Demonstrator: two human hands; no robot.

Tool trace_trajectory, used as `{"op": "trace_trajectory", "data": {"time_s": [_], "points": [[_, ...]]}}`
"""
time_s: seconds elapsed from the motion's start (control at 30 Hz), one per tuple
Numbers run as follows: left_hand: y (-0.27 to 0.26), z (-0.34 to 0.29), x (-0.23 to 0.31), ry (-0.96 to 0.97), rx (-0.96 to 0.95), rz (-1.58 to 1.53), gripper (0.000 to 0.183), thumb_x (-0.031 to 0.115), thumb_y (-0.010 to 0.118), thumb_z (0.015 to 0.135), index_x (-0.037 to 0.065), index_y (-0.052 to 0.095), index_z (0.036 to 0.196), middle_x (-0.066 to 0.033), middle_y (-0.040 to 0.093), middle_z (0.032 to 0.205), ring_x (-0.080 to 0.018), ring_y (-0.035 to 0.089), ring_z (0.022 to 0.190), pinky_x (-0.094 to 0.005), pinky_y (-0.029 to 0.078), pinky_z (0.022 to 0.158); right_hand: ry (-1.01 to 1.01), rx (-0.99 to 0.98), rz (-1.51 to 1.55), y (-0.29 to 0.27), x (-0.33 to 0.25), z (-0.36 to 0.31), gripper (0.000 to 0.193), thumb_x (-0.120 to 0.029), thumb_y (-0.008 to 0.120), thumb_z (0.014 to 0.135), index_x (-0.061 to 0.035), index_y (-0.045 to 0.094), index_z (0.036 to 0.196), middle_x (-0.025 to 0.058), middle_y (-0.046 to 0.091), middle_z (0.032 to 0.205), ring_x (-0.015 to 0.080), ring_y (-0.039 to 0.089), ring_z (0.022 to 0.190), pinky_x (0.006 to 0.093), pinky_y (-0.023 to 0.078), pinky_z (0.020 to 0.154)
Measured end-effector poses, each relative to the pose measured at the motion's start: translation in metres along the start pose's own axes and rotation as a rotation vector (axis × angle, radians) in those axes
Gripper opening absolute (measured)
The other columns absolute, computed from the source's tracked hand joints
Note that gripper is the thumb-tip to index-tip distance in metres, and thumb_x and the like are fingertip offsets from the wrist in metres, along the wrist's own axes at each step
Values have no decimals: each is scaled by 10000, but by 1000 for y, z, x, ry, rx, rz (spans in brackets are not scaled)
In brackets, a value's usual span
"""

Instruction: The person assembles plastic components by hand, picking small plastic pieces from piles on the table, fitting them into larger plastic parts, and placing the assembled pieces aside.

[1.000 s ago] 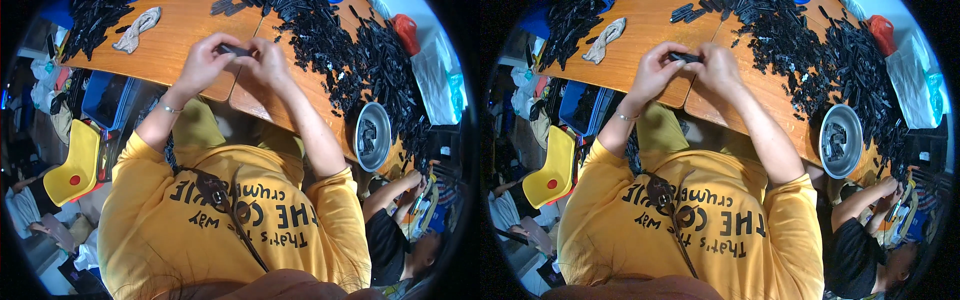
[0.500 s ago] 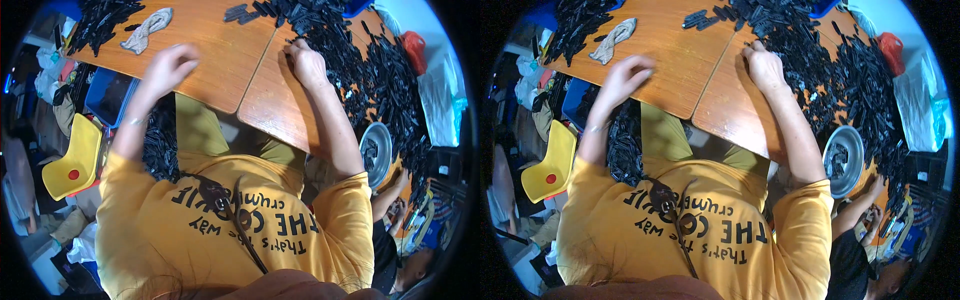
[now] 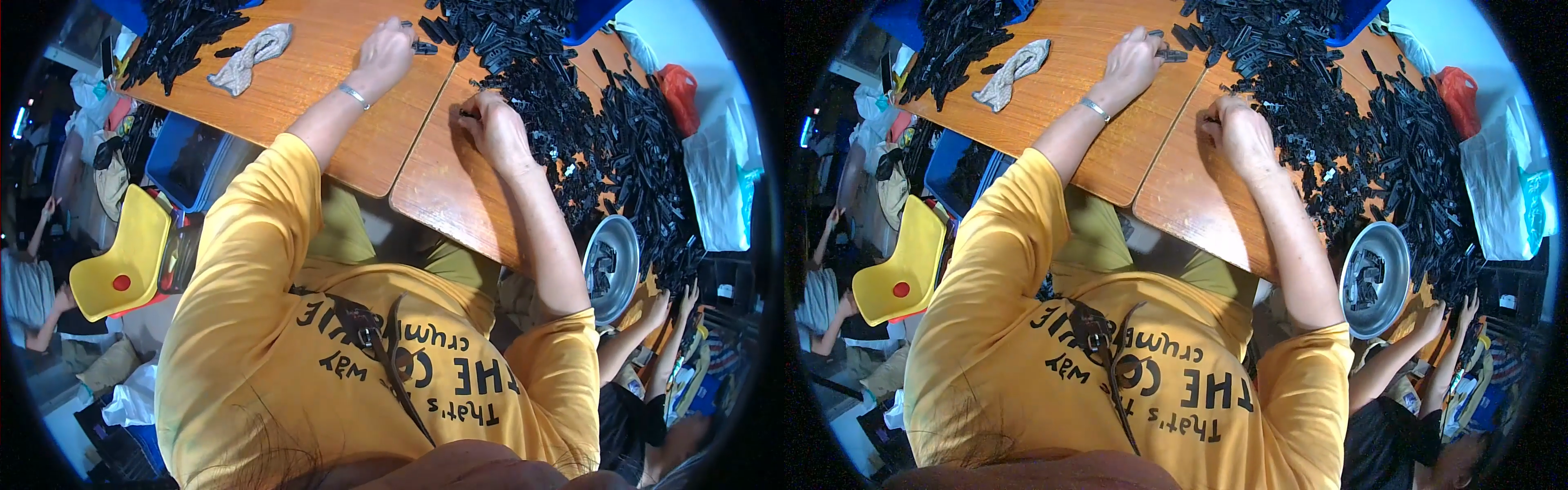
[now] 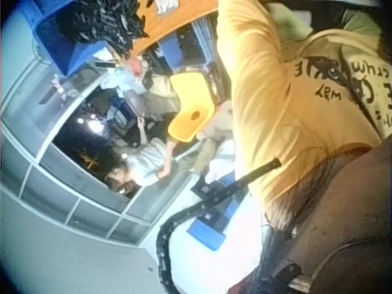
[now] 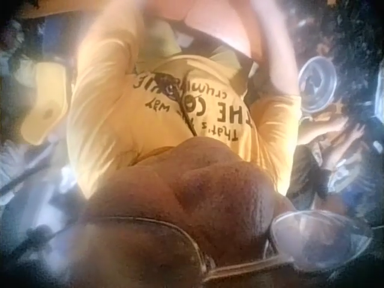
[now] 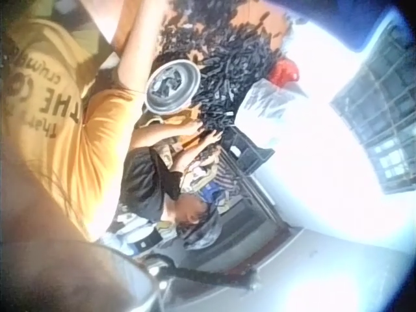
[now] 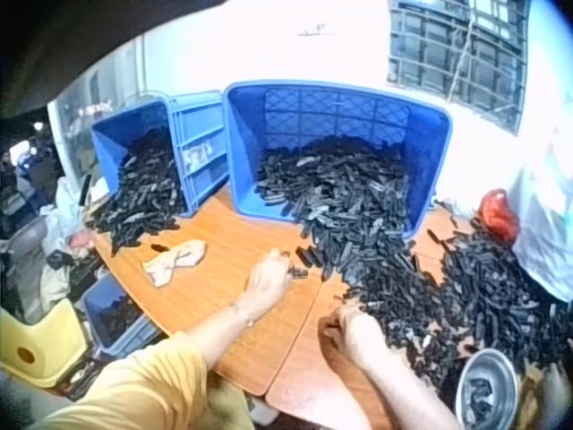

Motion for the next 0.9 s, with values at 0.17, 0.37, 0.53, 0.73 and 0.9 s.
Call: {"op": "trace_trajectory", "data": {"time_s": [0.17, 0.37, 0.53, 0.73, 0.9], "points": [[-20, -29, 3, 145, 154, -133, 190, 115, 781, 843, 100, 764, 1031, -96, 702, 1034, -332, 669, 1029, -433, 564, 877, 186, -11, 261, 6, -18, 1, 258, -151, 848, 831, -18, 628, 852, 178, 687, 771, 355, 697, 722, 423, 548, 666], [-52, -52, 14, 127, 165, -241, 186, 131, 788, 843, 109, 753, 1024, -75, 730, 1040, -311, 706, 966, -424, 578, 808, 126, 145, 242, -4, -33, 0, 255, -182, 853, 850, -39, 642, 848, 120, 673, 701, 248, 678, 626, 372, 542, 607], [-59, -54, 16, 30, 27, -298, 200, 121, 786, 862, 97, 738, 1055, -71, 737, 1036, -264, 721, 904, -387, 582, 771, 87, 286, 350, -10, -37, 3, 187, -121, 842, 851, -32, 680, 877, 107, 673, 726, 208, 675, 645, 348, 547, 620], [-55, -68, 36, -214, -245, -1104, 249, -20, 720, 924, 3, 676, 1168, -38, 714, 1066, -102, 687, 962, -250, 565, 800, -36, 399, 431, -22, -46, 1, 153, -46, 841, 822, -40, 703, 889, 89, 671, 811, 192, 663, 678, 324, 548, 636], [-73, -71, 54, -206, -317, -1280, 265, -34, 707, 931, -11, 654, 1190, -39, 694, 1096, -90, 667, 997, -222, 554, 865, -156, 426, 402, -42, -67, 0, 154, -14, 830, 812, -50, 704, 893, 87, 683, 865, 215, 686, 719, 326, 564, 648]]}}
Point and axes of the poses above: each hand's wrist, its own z-axis towards the middle knuckle, its own y-axis out of the palm, x = y × z, the point moved 6 cm from there along z, towards the middle knuckle
